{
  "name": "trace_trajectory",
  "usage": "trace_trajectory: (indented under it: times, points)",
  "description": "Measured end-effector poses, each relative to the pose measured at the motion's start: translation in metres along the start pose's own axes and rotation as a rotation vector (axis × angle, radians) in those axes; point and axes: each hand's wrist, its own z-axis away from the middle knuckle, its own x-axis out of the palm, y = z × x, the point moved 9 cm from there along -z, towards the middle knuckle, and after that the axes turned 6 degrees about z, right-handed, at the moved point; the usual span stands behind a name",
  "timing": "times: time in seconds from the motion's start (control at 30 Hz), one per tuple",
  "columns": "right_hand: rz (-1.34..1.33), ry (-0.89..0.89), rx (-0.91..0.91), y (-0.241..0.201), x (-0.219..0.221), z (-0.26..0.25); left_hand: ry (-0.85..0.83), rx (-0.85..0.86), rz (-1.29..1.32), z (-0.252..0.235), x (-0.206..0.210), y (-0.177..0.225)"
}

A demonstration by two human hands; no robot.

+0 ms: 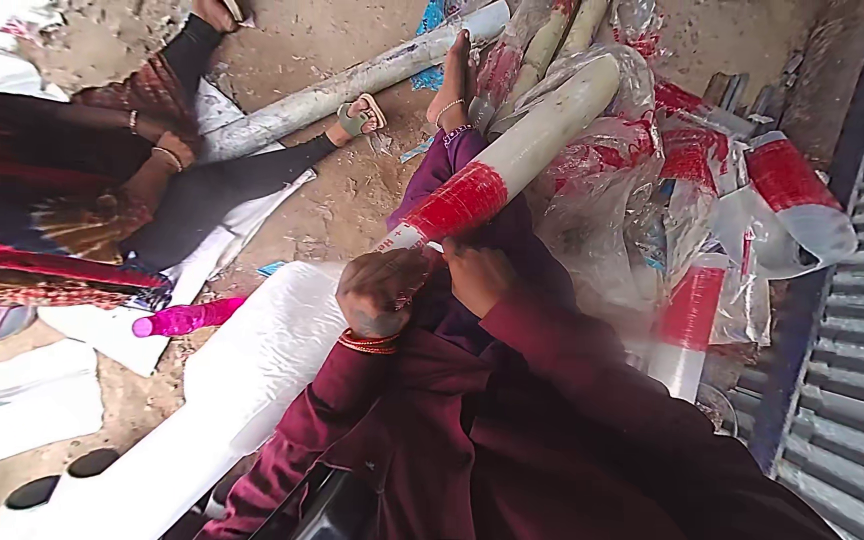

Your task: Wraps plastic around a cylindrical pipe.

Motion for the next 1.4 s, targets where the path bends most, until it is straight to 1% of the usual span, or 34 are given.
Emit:
trace_trajectory:
  times: [0.07,0.17,0.2,0.27,0.3,0.33,0.37,0.43,0.47,0.5,0.53,0.6,0.7,0.77,0.87,0.9,0.93,0.97,1.0,1.03,1.07,1.1,1.13,1.17,1.2,1.23,1.27,1.3,1.33,1.37,1.4]
  points:
    - [-0.035,-0.041,0.042,0.005,0.013,0.001,-0.001,0.014,-0.024,0.002,0.000,0.000]
    - [-0.043,-0.045,0.071,0.017,0.031,0.009,-0.003,0.032,-0.049,0.004,0.000,0.000]
    - [-0.019,-0.088,0.083,0.020,0.037,0.012,0.000,0.033,-0.053,0.003,0.000,0.000]
    - [0.013,-0.264,0.121,0.029,0.050,0.016,0.004,0.046,-0.062,0.003,0.001,0.002]
    - [-0.016,-0.300,0.135,0.032,0.052,0.019,-0.006,0.060,-0.069,0.003,0.001,0.004]
    - [-0.080,-0.222,0.145,0.035,0.046,0.021,-0.016,0.082,-0.082,0.002,0.002,0.006]
    - [-0.157,0.008,0.135,0.039,0.030,0.023,-0.022,0.101,-0.099,0.003,0.003,0.010]
    - [-0.230,0.545,0.032,0.039,-0.008,0.027,-0.039,0.107,-0.149,0.007,0.006,0.019]
    - [-0.243,0.699,-0.033,0.036,-0.021,0.025,-0.070,0.095,-0.178,0.008,0.008,0.024]
    - [-0.261,0.777,-0.102,0.031,-0.030,0.018,-0.128,0.080,-0.212,0.007,0.011,0.029]
    - [-0.279,0.806,-0.170,0.025,-0.035,0.007,-0.208,0.066,-0.246,0.006,0.014,0.034]
    - [-0.258,0.801,-0.277,0.012,-0.037,-0.021,-0.340,0.088,-0.314,0.005,0.020,0.047]
    - [-0.141,0.750,-0.313,-0.001,-0.028,-0.057,-0.472,0.150,-0.379,0.006,0.023,0.067]
    - [-0.135,0.734,-0.301,-0.001,-0.024,-0.070,-0.506,0.184,-0.423,0.007,0.026,0.081]
    - [-0.102,0.716,-0.270,-0.002,-0.020,-0.074,-0.506,0.193,-0.496,0.007,0.037,0.098]
    - [-0.092,0.700,-0.261,-0.001,-0.021,-0.075,-0.532,0.188,-0.518,0.005,0.042,0.103]
    - [-0.077,0.691,-0.255,-0.002,-0.024,-0.077,-0.596,0.164,-0.521,0.001,0.046,0.105]
    - [-0.063,0.683,-0.247,-0.002,-0.026,-0.079,-0.704,0.113,-0.513,-0.003,0.051,0.106]
    - [-0.056,0.662,-0.238,-0.002,-0.027,-0.080,-0.877,0.016,-0.488,-0.006,0.054,0.105]
    - [-0.048,0.624,-0.222,-0.002,-0.027,-0.082,-1.089,-0.126,-0.448,-0.007,0.057,0.103]
    - [-0.034,0.581,-0.199,-0.002,-0.027,-0.083,-1.093,-0.115,-0.491,-0.006,0.058,0.104]
    - [-0.018,0.517,-0.171,-0.003,-0.027,-0.084,-0.917,-0.008,-0.578,-0.006,0.057,0.106]
    - [0.003,0.419,-0.136,-0.005,-0.029,-0.084,-0.652,0.139,-0.666,-0.002,0.056,0.109]
    - [0.022,0.302,-0.117,-0.009,-0.030,-0.084,-0.504,0.226,-0.709,0.003,0.055,0.111]
    - [0.016,0.197,-0.131,-0.017,-0.032,-0.080,-0.491,0.257,-0.693,0.006,0.055,0.112]
    - [-0.020,0.128,-0.200,-0.030,-0.035,-0.073,-0.584,0.237,-0.607,0.005,0.053,0.113]
    - [-0.071,0.056,-0.307,-0.046,-0.035,-0.063,-0.757,0.153,-0.431,0.001,0.049,0.114]
    - [-0.151,-0.022,-0.427,-0.064,-0.033,-0.052,-0.825,0.073,-0.187,-0.004,0.037,0.116]
    - [-0.259,-0.103,-0.531,-0.078,-0.028,-0.040,-0.690,0.078,0.054,-0.010,0.015,0.117]
    - [-0.370,-0.170,-0.598,-0.087,-0.023,-0.030,-0.490,0.094,0.272,-0.016,-0.019,0.117]
    - [-0.476,-0.190,-0.630,-0.087,-0.022,-0.023,-0.240,0.111,0.438,-0.018,-0.061,0.114]
